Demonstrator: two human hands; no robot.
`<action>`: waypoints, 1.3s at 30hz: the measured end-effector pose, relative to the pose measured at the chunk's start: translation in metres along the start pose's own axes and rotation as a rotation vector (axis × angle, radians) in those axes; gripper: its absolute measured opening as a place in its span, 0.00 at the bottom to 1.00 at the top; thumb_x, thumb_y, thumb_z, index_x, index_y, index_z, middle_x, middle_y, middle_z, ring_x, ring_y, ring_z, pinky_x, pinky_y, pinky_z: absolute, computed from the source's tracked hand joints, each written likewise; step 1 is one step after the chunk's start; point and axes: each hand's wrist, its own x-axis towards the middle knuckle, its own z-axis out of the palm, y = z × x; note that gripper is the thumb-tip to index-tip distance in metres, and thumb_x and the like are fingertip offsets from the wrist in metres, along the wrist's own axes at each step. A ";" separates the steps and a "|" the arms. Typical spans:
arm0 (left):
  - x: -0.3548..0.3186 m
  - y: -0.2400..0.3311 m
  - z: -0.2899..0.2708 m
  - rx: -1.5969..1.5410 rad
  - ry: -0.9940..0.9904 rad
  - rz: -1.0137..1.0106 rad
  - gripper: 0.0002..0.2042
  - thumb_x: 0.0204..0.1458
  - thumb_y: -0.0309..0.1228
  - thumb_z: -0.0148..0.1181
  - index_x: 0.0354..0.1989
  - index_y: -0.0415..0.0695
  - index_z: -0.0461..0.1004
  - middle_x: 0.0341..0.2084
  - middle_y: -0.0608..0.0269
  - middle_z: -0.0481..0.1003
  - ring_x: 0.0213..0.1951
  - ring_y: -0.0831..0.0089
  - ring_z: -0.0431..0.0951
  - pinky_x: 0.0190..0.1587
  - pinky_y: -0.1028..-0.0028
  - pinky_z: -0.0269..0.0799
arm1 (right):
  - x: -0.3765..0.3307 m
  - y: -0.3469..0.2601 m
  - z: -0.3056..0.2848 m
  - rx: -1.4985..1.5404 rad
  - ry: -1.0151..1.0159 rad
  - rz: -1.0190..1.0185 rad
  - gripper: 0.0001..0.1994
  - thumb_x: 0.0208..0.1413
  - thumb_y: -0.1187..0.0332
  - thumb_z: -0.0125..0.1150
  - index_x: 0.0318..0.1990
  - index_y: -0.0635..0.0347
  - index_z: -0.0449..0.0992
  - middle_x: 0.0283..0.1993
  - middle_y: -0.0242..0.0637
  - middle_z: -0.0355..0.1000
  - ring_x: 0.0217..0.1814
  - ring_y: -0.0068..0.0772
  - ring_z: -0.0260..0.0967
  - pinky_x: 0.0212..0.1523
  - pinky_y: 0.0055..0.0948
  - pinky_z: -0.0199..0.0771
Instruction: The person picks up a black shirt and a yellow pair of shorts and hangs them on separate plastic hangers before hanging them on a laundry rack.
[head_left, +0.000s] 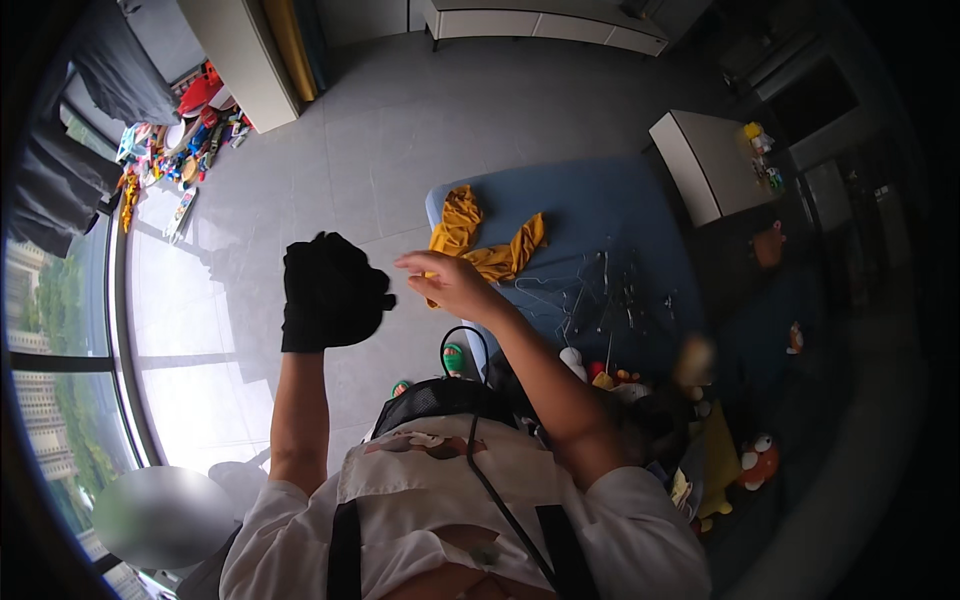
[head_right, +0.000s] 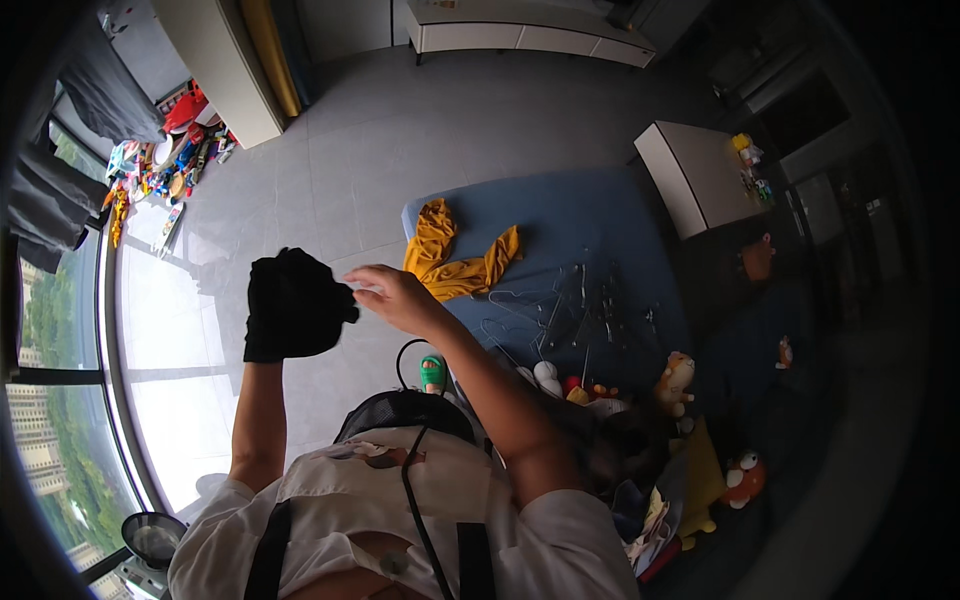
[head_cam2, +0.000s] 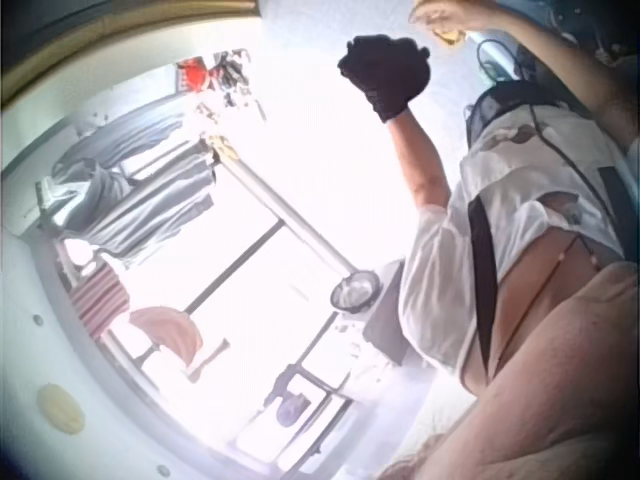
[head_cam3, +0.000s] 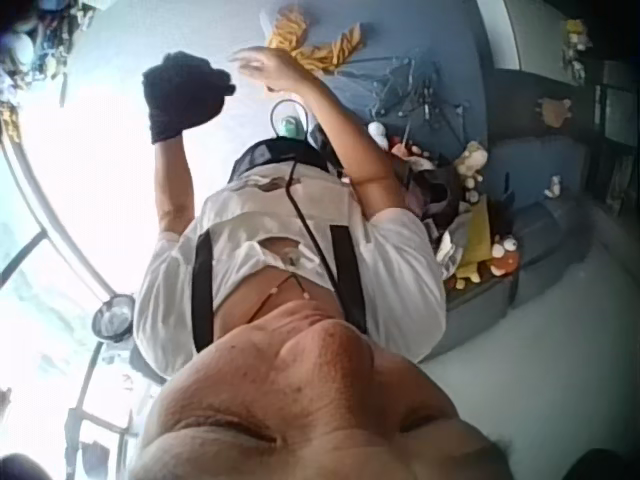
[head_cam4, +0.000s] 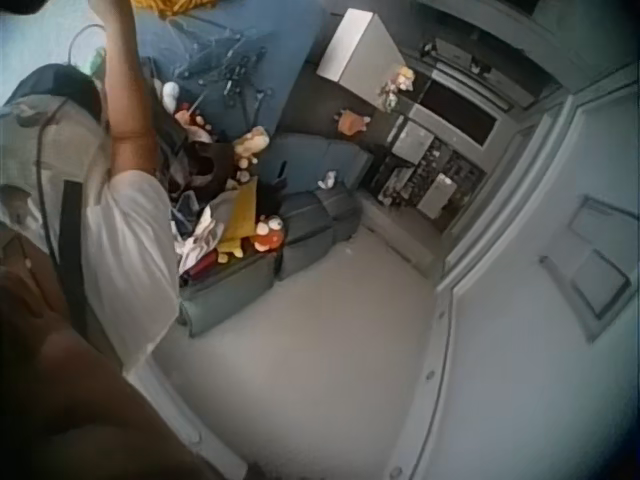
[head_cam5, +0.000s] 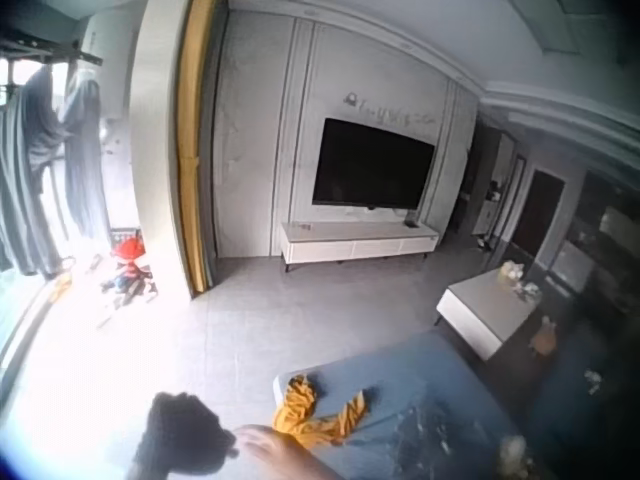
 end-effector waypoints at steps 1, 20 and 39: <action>0.002 0.000 -0.002 -0.189 0.094 -0.026 0.07 0.34 0.31 0.59 0.20 0.46 0.67 0.19 0.62 0.67 0.27 0.64 0.69 0.31 0.66 0.63 | -0.014 0.029 -0.011 0.069 0.049 0.097 0.13 0.55 0.72 0.49 0.48 0.62 0.68 0.47 0.34 0.69 0.48 0.25 0.66 0.48 0.24 0.66; 0.015 -0.063 0.049 -0.800 0.731 -0.602 0.14 0.54 0.29 0.46 0.47 0.36 0.64 0.40 0.57 0.70 0.41 0.71 0.71 0.45 0.74 0.66 | -0.192 0.346 -0.058 1.129 1.059 0.957 0.13 0.55 0.66 0.48 0.49 0.47 0.66 0.43 0.30 0.66 0.45 0.31 0.66 0.44 0.33 0.67; -0.001 -0.081 0.076 -0.829 0.678 -0.698 0.15 0.52 0.28 0.47 0.48 0.36 0.64 0.40 0.54 0.70 0.43 0.66 0.71 0.46 0.70 0.67 | -0.156 0.328 -0.060 -0.026 0.334 0.904 0.38 0.35 0.64 0.68 0.56 0.65 0.58 0.57 0.52 0.58 0.60 0.44 0.55 0.58 0.32 0.55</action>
